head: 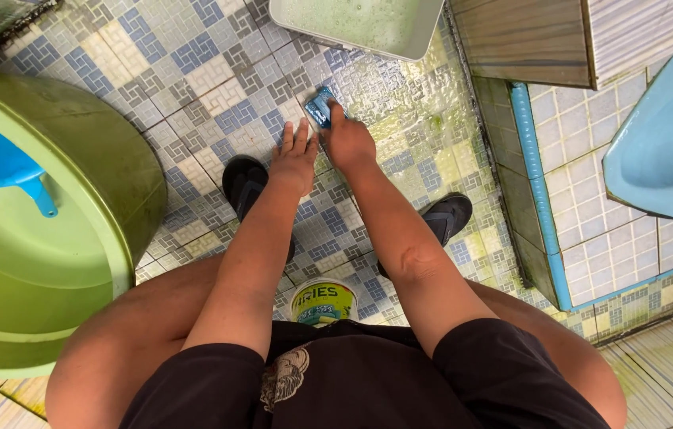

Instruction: Scrubbing bathroom floor tiles using a small hand brush and soapy water.

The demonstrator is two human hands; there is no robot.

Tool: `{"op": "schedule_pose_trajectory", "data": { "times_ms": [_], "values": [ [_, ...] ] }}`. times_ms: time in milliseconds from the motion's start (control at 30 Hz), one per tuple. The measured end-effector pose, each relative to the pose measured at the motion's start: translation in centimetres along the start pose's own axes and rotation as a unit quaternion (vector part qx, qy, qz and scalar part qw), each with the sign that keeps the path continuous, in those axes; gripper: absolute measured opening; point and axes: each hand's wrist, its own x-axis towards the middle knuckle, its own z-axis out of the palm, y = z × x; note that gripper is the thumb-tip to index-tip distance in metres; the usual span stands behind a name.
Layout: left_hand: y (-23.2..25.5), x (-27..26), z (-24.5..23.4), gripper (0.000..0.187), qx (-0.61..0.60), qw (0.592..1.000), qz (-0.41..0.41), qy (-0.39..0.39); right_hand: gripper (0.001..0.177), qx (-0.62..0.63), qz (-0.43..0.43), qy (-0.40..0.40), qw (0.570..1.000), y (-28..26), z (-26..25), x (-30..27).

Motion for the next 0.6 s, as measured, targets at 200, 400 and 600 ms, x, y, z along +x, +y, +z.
{"op": "schedule_pose_trajectory", "data": {
  "times_ms": [200,400,600],
  "values": [
    [-0.7,1.4,1.3,0.103,-0.009,1.0,0.008,0.002,0.058,0.011,0.03,-0.04,0.999,1.2,1.3,-6.3],
    [-1.7,2.4,1.7,0.103,-0.001,1.0,0.028,0.003,0.06,0.006,0.075,-0.059,0.995,3.7,4.9,-12.2],
    [-0.5,1.3,1.2,0.102,0.001,1.0,0.003,0.027,0.059,0.012,0.079,-0.059,0.995,4.3,6.4,-13.5]
  ]
}}
